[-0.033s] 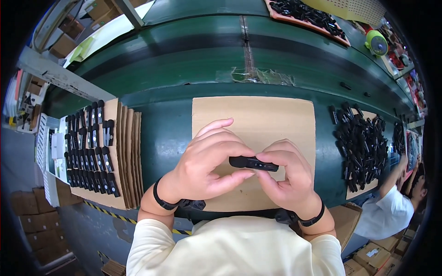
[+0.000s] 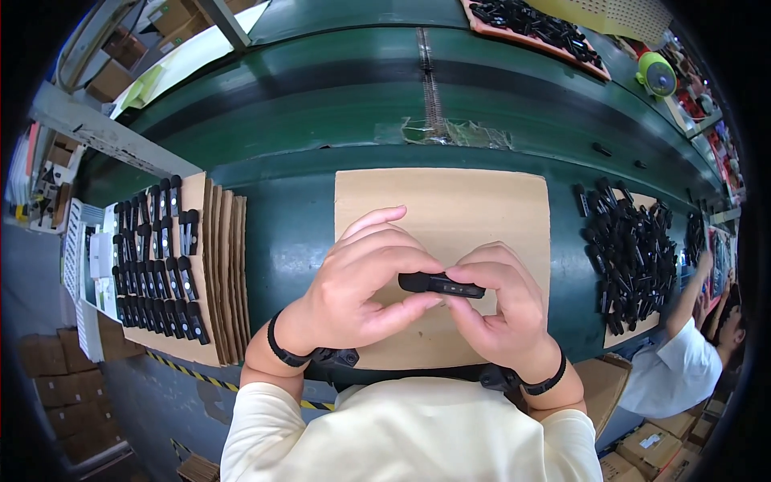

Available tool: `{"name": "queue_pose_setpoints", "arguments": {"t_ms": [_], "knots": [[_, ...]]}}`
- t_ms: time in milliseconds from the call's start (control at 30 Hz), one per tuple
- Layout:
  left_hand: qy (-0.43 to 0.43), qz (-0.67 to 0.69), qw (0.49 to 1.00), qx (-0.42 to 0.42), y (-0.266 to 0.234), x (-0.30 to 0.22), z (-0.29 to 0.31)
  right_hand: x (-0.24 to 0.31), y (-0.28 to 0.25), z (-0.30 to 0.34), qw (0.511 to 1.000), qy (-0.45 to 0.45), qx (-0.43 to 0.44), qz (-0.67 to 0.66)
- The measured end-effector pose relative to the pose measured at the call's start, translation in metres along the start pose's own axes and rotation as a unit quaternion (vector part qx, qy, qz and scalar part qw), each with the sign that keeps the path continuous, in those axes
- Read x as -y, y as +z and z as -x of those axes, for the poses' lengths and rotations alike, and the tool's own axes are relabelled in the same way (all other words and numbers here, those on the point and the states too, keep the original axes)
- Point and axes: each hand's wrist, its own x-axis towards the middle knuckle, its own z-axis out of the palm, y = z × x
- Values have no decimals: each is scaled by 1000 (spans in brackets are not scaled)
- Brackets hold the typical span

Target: The person picks up a microphone and a receiver, presses them together, and places the assembled unit onto a cardboard sheet. After filling the sheet, the person sets it aside and takes a new cardboard sheet from a stack to repeat the process.

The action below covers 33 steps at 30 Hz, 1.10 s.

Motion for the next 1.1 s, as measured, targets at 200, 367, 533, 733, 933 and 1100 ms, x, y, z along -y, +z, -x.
{"name": "queue_pose_setpoints", "arguments": {"t_ms": [200,367,533,733,933,1100], "knots": [[35,1,999,-22,0,3,0,-4,-2,11,995,69,-25,-63],[-13,4,1000,-10,4,1,1,4,-5,2,996,57,-38,-60],[-13,2,1000,15,7,3,1,10,-5,-7,1000,21,-13,-13],[-8,25,1000,4,7,8,4,11,-3,-11,999,22,-11,-30],[1,11,1000,-14,6,7,5,-6,-10,-9,969,134,54,-200],[51,-67,996,-11,8,11,4,-27,-7,-23,853,391,113,-328]]}}
